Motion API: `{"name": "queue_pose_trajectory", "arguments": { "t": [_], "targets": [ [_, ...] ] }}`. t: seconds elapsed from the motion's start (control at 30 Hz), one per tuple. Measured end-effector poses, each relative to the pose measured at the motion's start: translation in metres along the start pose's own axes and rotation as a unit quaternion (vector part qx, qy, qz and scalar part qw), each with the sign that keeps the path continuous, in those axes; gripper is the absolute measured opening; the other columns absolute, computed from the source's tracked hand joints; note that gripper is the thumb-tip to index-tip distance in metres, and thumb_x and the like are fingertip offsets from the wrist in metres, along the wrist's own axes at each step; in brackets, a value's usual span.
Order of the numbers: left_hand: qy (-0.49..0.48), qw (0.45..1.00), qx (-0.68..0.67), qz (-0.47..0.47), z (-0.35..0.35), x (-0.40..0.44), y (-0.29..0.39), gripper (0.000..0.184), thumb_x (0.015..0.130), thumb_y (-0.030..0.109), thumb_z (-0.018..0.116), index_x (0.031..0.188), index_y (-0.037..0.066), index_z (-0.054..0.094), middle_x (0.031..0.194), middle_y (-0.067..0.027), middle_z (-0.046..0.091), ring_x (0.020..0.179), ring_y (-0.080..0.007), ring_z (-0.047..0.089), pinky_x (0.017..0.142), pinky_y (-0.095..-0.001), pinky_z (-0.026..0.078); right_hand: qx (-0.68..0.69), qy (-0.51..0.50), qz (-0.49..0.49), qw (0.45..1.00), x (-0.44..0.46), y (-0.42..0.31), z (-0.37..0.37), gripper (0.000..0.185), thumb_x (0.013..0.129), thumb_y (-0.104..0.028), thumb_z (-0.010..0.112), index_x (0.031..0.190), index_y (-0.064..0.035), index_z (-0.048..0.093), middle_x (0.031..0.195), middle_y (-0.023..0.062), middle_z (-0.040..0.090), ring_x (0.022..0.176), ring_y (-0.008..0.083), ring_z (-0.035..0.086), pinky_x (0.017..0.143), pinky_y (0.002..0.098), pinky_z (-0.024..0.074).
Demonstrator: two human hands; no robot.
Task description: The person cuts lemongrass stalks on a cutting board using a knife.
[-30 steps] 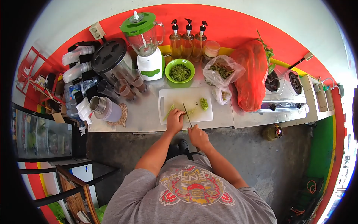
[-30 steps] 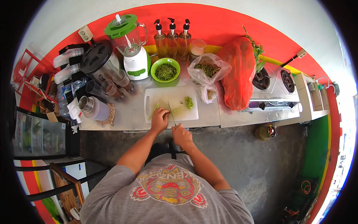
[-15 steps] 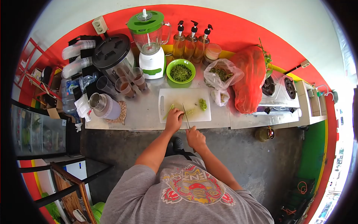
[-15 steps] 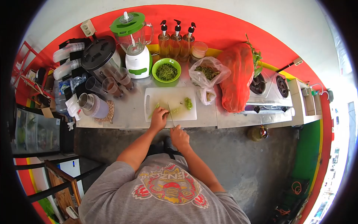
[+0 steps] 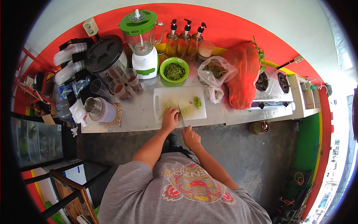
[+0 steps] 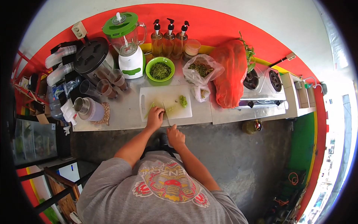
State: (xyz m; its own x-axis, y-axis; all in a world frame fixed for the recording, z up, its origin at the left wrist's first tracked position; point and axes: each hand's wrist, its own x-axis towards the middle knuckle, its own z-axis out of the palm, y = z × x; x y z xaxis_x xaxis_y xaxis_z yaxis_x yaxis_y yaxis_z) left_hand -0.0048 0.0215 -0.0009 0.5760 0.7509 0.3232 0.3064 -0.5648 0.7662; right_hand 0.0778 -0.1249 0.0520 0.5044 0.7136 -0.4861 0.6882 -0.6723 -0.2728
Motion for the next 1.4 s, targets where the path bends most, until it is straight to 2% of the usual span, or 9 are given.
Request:
{"name": "queue_pose_trajectory", "arguments": {
  "t": [0.2,0.27,0.5,0.7,0.93,1.0,1.2,1.33,1.4],
  "targets": [
    [-0.022,1.0,-0.001,-0.003,-0.004,0.003,0.002,0.006,0.086,0.001,0.063,0.091,0.005,0.063,0.089,-0.0117,0.058,0.089,-0.0352,0.055,0.08,-0.0463,0.045,0.01,0.028,-0.006,1.0,0.012,0.007,-0.008,0.047,0.102,-0.05,0.045,0.108,-0.0038,0.049,0.093,0.027,0.071,0.09,0.0466,0.069,0.08,0.0561,0.0538],
    [-0.035,0.999,-0.003,-0.007,-0.006,0.004,0.004,0.006,0.087,0.001,0.063,0.091,0.006,0.063,0.089,-0.0114,0.057,0.088,-0.0348,0.055,0.08,-0.0459,0.045,0.049,0.059,0.016,0.997,0.016,0.018,-0.006,0.047,0.102,-0.05,0.046,0.107,-0.004,0.051,0.093,0.026,0.071,0.09,0.0464,0.069,0.08,0.0563,0.0535],
    [-0.056,0.998,0.025,-0.021,-0.003,0.008,0.006,0.007,0.087,0.003,0.066,0.092,0.008,0.066,0.088,-0.01,0.056,0.087,-0.0334,0.055,0.079,-0.0458,0.045,0.049,0.107,0.069,0.991,0.029,0.041,-0.026,0.046,0.101,-0.05,0.048,0.107,-0.0042,0.054,0.094,0.0256,0.071,0.09,0.0463,0.069,0.08,0.057,0.0526],
    [-0.081,0.993,0.019,-0.087,-0.005,0.011,0.008,0.01,0.083,0.001,0.07,0.09,0.006,0.066,0.087,-0.0103,0.06,0.088,-0.033,0.057,0.079,-0.0457,0.047,0.093,0.119,0.019,0.988,0.016,0.053,-0.031,0.044,0.101,-0.048,0.049,0.107,-0.0044,0.056,0.092,0.0264,0.07,0.09,0.0479,0.067,0.079,0.0577,0.052],
    [-0.04,0.992,0.056,-0.107,0.007,0.004,0.012,0.007,0.083,0.003,0.072,0.088,0.006,0.068,0.086,-0.0103,0.062,0.089,-0.0325,0.059,0.08,-0.0443,0.049,0.094,0.105,-0.01,0.99,0.005,0.068,-0.029,0.043,0.101,-0.048,0.05,0.103,-0.0051,0.054,0.09,0.0265,0.07,0.086,0.049,0.066,0.076,0.0593,0.0511],
    [-0.017,0.984,0.089,-0.154,0.015,0.004,0.018,0.005,0.083,0.003,0.072,0.086,0.007,0.069,0.088,-0.0092,0.064,0.089,-0.0315,0.059,0.078,-0.0443,0.05,0.1,0.107,-0.035,0.989,0.004,0.079,-0.032,0.043,0.101,-0.048,0.05,0.102,-0.0049,0.053,0.089,0.0268,0.07,0.085,0.0495,0.066,0.075,0.0594,0.0511],
    [-0.016,0.973,0.099,-0.208,0.04,0.015,0.034,0.008,0.082,0.002,0.07,0.087,0.008,0.072,0.091,-0.0085,0.067,0.091,-0.031,0.06,0.078,-0.0443,0.051,0.093,0.024,-0.127,0.987,0.005,0.128,-0.035,0.045,0.1,-0.048,0.051,0.104,-0.0039,0.054,0.088,0.0257,0.069,0.084,0.0478,0.066,0.076,0.0576,0.0511],
    [0.01,0.966,0.192,-0.174,0.051,0.008,0.054,0.013,0.082,-0.001,0.068,0.089,0.009,0.074,0.091,-0.0081,0.068,0.094,-0.0316,0.059,0.081,-0.0429,0.051,0.123,0.046,-0.127,0.983,0.017,0.145,-0.049,0.044,0.099,-0.046,0.056,0.1,-0.0025,0.059,0.088,0.0245,0.07,0.085,0.0465,0.066,0.077,0.0541,0.0513],
    [0.012,0.971,0.207,-0.123,0.051,0.002,0.062,0.021,0.082,-0.002,0.066,0.097,0.009,0.074,0.097,-0.0076,0.067,0.1,-0.0315,0.058,0.086,-0.0409,0.05,0.138,0.054,-0.14,0.979,0.025,0.148,-0.061,0.043,0.098,-0.045,0.058,0.099,-0.0018,0.06,0.087,0.0241,0.07,0.086,0.0462,0.066,0.077,0.0524,0.0516]
  ]
}}
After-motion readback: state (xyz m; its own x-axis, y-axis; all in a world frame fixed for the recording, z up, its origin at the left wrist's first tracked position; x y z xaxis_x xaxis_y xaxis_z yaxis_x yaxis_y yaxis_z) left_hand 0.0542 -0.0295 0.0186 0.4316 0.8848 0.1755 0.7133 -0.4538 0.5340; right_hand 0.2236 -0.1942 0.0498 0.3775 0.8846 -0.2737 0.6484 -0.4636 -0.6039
